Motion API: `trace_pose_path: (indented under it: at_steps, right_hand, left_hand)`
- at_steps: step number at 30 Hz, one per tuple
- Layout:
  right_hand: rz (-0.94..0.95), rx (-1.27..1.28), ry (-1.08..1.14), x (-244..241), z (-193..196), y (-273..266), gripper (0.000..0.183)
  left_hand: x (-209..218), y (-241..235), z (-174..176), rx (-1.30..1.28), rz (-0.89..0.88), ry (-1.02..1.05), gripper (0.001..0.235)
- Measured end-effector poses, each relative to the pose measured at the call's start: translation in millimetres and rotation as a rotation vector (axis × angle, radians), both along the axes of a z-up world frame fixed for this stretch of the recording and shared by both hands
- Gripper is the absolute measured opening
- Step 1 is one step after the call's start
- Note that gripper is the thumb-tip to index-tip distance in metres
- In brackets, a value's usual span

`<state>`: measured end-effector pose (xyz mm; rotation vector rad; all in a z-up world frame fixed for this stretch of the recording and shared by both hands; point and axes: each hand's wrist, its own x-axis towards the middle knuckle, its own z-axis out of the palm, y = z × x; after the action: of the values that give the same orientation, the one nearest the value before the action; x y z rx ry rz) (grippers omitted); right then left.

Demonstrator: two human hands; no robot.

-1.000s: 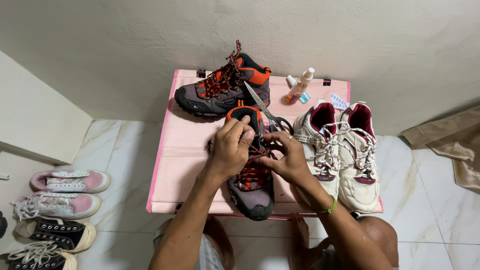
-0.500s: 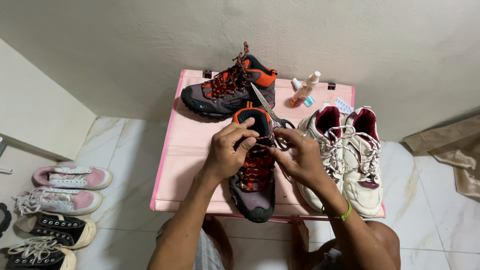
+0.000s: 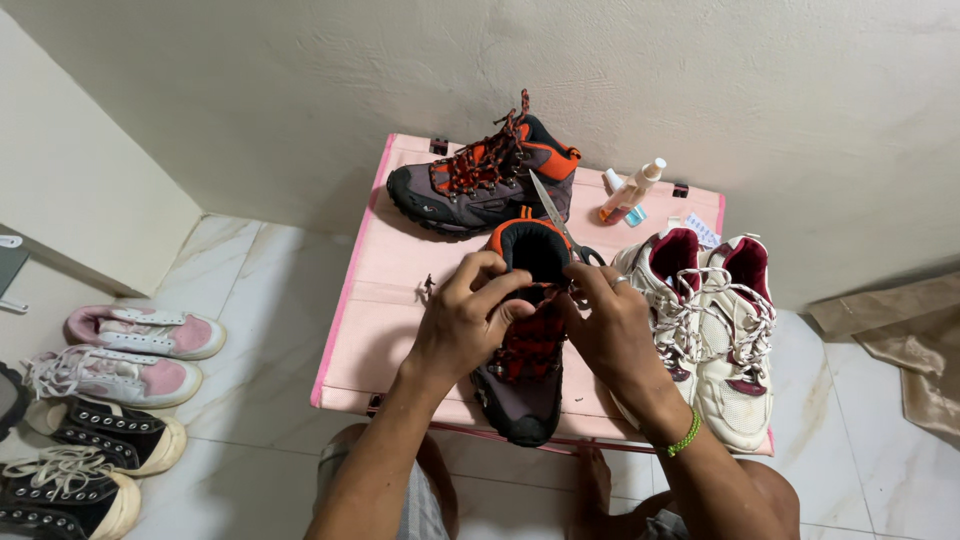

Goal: The person uses scissors to cut the shoelaces of a hiking boot placed on a pink suitcase. They then pull the cut laces out of the boot's eyelets and place the scissors on the suitcase.

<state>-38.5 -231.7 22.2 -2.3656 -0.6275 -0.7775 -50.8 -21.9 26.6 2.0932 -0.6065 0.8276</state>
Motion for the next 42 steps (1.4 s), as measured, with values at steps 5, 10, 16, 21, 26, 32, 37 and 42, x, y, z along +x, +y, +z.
trace_pose_path:
  at_steps: [5,10,16,21,26,32,37,42]
  right_hand:
    - [0.074,-0.053,0.008,-1,14,-6,0.020]
    - [0.142,-0.046,0.032,5,13,-10,0.016]
    - [0.123,-0.075,-0.004,4,14,-9,0.016]
    - [0.158,-0.079,0.030,7,13,-9,0.021]
    - [0.184,-0.128,0.031,-2,26,-8,0.019]
    - [0.213,-0.056,0.032,4,16,-7,0.013]
    - [0.258,0.027,-0.019,9,9,-13,0.011]
    - [0.226,0.030,-0.078,13,-3,-18,0.011]
  left_hand:
    - [-9,-3,8,0.025,0.040,-0.074,0.043]
    - [2,-8,-9,0.025,0.093,-0.042,0.016]
    - [-2,0,48,-0.002,-0.115,0.464,0.007]
    - [9,-8,41,0.071,-0.221,0.509,0.005]
    - [5,-13,37,0.264,-0.069,0.392,0.028]
    - [7,-24,37,0.321,0.079,0.208,0.033]
    - [0,-20,49,0.067,-0.044,0.282,0.038]
    - [11,5,24,0.031,0.525,-0.335,0.030]
